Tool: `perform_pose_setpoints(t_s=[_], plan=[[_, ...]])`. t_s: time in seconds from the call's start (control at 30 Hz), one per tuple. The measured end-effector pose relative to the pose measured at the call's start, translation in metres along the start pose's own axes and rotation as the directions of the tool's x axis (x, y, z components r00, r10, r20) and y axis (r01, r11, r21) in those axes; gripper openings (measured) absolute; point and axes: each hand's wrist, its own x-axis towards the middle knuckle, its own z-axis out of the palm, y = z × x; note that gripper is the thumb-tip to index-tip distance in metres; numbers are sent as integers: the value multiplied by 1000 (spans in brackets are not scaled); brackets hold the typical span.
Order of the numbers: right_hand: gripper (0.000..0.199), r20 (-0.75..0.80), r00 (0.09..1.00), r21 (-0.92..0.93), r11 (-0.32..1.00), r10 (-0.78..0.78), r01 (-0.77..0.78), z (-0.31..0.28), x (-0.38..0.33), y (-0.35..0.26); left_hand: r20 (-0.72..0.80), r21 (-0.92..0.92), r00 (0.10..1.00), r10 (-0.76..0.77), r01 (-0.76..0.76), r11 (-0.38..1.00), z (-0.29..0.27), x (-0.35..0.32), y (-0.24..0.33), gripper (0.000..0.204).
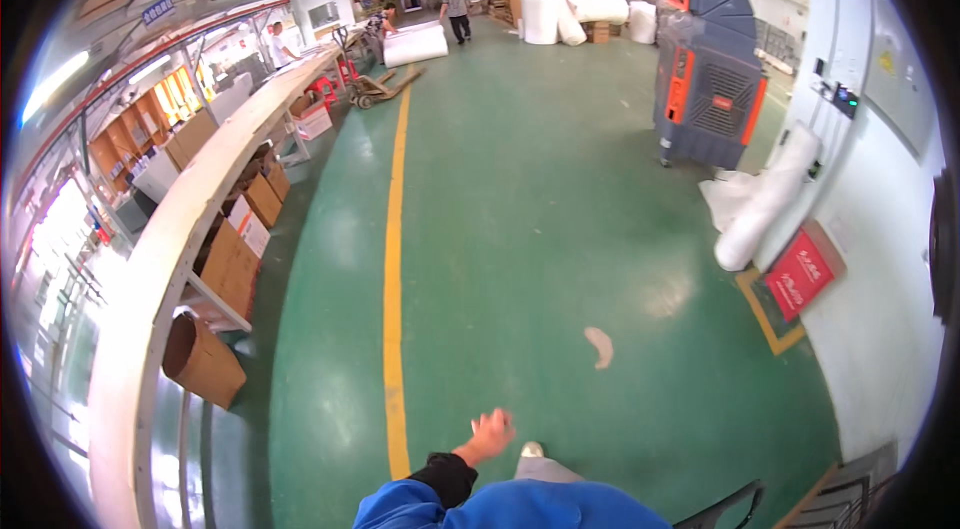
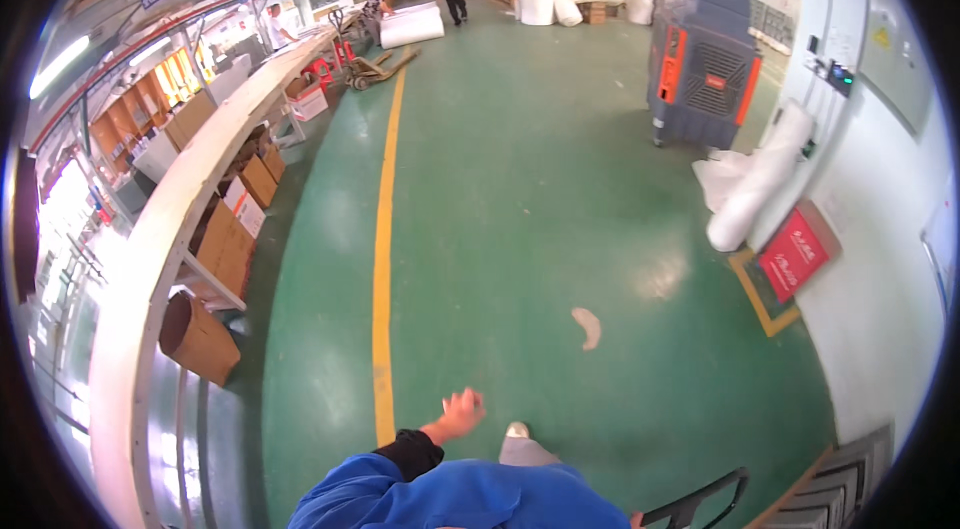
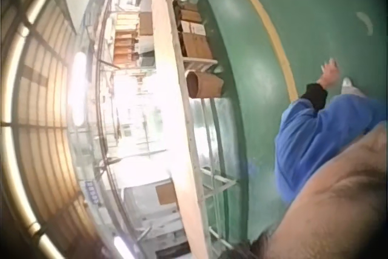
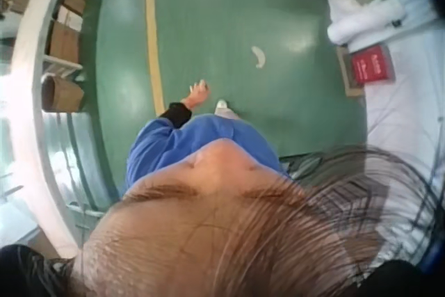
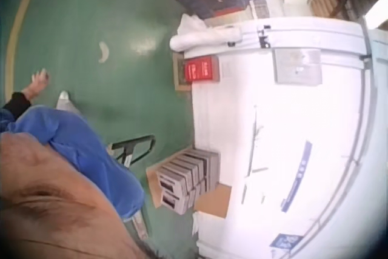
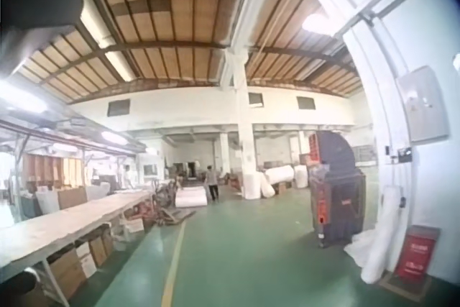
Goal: The person walks through a warehouse and approaches a workstation. They pick up a metal cabinet door and place it on a table. The person then applies red protective tape along the edges of the door, smoothing it down with their fingers.
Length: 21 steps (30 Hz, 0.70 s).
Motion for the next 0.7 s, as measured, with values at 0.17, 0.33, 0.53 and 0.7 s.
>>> perform_pose_setpoints(t_s=[0.17, 0.33, 0.53, 0.7], plan=[[34, 185, 982, 21, 999, -48, 45, 186, -3, -163, 180, 242, 957, -228, 182, 953, -34, 8, -128, 34], [35, 341, 936, 75, 995, -87, 65, 378, -19, -276, -155, -100, 441, -884, 883, 458, -106, 96, -201, 47], [37, 426, 904, 55, 998, -44, 22, 576, -48, -349, -505, 270, 588, -632, 803, 531, -131, 324, -303, 41], [38, 250, 967, 47, 998, -52, 41, 659, -27, -426, -244, -100, 837, -489, 480, 872, -233, 653, -193, 30]])
